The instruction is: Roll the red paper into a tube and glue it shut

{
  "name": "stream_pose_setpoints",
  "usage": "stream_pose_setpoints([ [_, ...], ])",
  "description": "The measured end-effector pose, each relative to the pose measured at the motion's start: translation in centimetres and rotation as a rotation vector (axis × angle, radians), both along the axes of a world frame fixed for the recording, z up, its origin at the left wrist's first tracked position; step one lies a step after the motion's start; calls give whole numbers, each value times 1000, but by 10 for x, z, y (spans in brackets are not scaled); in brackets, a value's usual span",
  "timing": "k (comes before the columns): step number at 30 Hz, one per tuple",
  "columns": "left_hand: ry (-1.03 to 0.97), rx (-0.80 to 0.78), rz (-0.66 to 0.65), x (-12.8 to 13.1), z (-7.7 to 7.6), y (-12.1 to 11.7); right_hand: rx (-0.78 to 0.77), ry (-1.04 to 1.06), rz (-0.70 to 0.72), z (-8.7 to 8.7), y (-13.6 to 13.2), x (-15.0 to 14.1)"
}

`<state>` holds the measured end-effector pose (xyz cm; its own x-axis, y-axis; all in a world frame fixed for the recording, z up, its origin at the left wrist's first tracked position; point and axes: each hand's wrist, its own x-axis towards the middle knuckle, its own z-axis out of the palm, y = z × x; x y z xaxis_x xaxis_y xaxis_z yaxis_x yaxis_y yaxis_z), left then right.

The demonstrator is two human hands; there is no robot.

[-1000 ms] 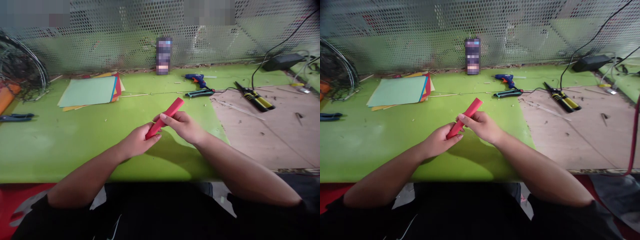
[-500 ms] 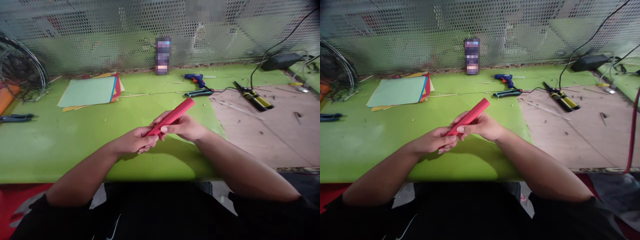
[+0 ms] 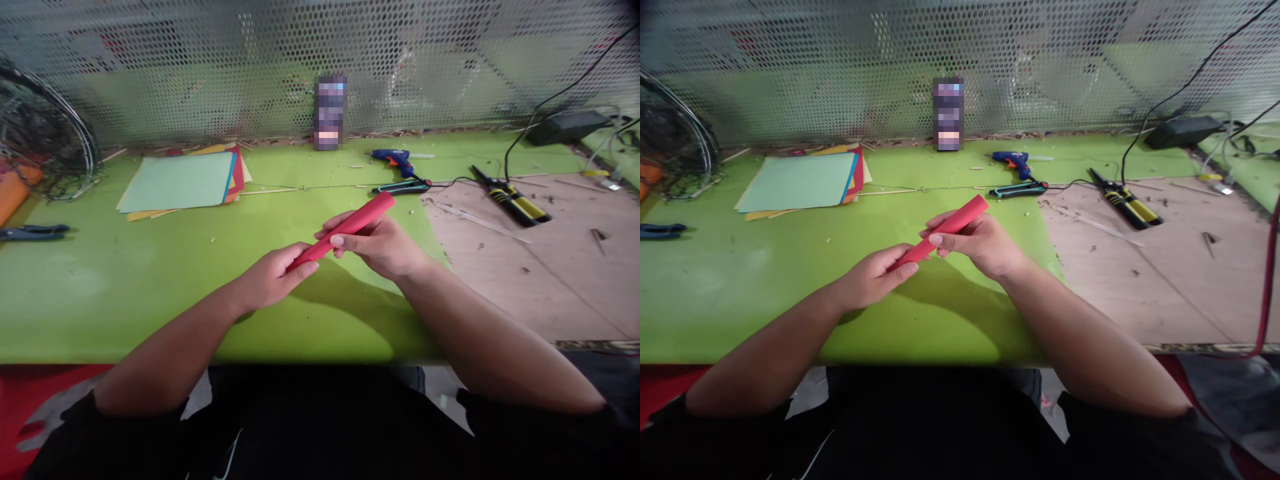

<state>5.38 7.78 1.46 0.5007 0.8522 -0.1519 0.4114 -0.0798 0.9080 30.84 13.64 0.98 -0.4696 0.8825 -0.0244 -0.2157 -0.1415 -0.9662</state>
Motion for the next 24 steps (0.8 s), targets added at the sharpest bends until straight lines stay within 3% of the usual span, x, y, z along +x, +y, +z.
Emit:
stream_pose_setpoints([
  [4, -45, -116, -16, -4, 2, 5, -5, 18, -87, 7, 8, 13],
  [9, -69, -149, -7, -8, 4, 9, 22, 24, -165, 11, 18, 26],
  [16, -289, -210, 21, -12, -15, 15, 136, -4, -369, 8, 29, 34],
  [18, -404, -207, 92, -13, -23, 19, 197, -136, -434, 4, 39, 39],
  [20, -515, -204, 207, -12, -30, 24, 312, -412, -437, 0, 57, 44],
  [24, -622, -166, 438, -9, -37, 29, 743, -1074, -374, -4, 123, 52],
])
